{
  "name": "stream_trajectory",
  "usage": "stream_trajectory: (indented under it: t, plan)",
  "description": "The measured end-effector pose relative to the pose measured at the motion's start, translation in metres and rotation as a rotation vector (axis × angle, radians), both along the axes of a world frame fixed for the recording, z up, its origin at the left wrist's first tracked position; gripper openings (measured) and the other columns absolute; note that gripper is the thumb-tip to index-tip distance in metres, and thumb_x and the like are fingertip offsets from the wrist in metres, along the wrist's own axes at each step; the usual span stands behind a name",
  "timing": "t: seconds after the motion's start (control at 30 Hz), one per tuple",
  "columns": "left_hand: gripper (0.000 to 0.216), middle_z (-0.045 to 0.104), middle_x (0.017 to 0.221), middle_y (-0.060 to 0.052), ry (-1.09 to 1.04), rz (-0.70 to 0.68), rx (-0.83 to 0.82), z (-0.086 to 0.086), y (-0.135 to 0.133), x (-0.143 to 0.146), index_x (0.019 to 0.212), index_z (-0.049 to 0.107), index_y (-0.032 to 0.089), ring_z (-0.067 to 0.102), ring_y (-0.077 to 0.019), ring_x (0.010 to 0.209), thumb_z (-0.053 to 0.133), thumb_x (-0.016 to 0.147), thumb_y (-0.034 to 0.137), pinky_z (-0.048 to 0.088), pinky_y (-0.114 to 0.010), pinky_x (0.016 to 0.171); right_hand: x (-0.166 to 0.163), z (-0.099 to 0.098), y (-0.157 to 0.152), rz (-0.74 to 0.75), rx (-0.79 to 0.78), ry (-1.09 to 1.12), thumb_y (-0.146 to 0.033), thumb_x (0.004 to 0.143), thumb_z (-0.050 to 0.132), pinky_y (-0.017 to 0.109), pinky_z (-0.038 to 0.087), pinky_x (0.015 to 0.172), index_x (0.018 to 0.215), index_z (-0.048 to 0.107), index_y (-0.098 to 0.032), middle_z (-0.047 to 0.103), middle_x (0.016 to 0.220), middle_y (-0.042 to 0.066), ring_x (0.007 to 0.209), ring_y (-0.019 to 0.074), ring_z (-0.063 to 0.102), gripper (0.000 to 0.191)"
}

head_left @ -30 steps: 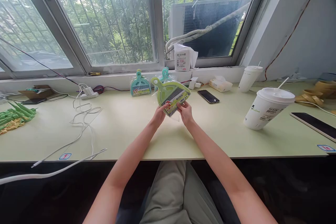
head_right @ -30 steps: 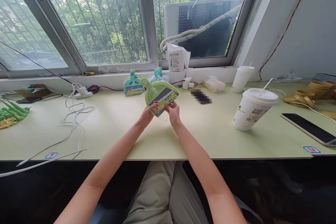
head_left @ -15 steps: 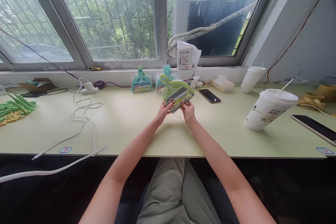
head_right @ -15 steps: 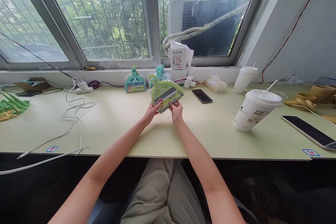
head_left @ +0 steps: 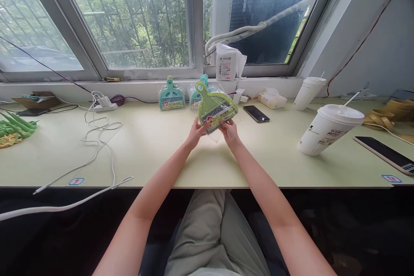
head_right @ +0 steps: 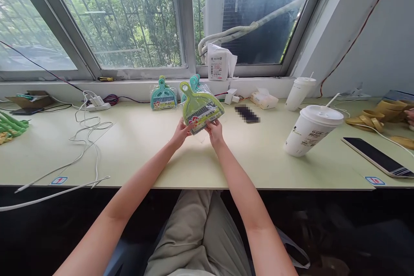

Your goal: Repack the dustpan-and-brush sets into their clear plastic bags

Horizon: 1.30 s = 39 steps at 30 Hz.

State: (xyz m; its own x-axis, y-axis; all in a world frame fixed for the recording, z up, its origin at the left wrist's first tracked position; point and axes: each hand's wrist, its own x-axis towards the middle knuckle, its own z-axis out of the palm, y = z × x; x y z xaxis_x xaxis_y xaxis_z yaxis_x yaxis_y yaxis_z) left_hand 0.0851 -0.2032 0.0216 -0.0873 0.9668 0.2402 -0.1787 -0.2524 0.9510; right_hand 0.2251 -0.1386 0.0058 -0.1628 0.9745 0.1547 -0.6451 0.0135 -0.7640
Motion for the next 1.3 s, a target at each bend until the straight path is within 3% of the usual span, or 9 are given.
stream_trajectory:
  t: [0.37,0.97,1.3]
  plan:
    - [0.071,0.056,0.129,-0.006,0.005,-0.004,-0.032,-0.003,0.004,-0.002,0.133,0.035,0.032,0.054,-0.0272,0.117,0.071,0.073,0.042,0.052,-0.041,0.084,0.004,0.0,0.006,0.031,-0.01,-0.054,-0.019,0.061,0.077,0.04,0.057,0.087,0.09,0.058,-0.019,0.069,0.097,0.004,0.091,0.0206,0.067,0.034]
    - [0.072,0.056,0.13,-0.006,0.024,-0.02,-0.065,0.002,0.002,0.0,0.137,0.031,0.034,0.054,-0.0274,0.119,0.068,0.075,0.039,0.051,-0.045,0.088,0.01,0.002,0.012,0.061,0.056,-0.118,-0.025,0.057,0.083,0.042,0.056,0.09,0.088,0.059,-0.019,0.07,0.095,0.004,0.097,0.0228,0.065,0.039]
    - [0.068,0.062,0.117,-0.005,0.017,0.021,-0.078,-0.001,0.005,-0.002,0.13,0.036,0.03,0.059,-0.0276,0.109,0.069,0.071,0.037,0.052,-0.045,0.083,0.008,0.004,0.002,0.059,0.021,-0.08,-0.019,0.065,0.078,0.04,0.056,0.09,0.089,0.059,-0.018,0.07,0.095,0.004,0.093,0.0203,0.067,0.031]
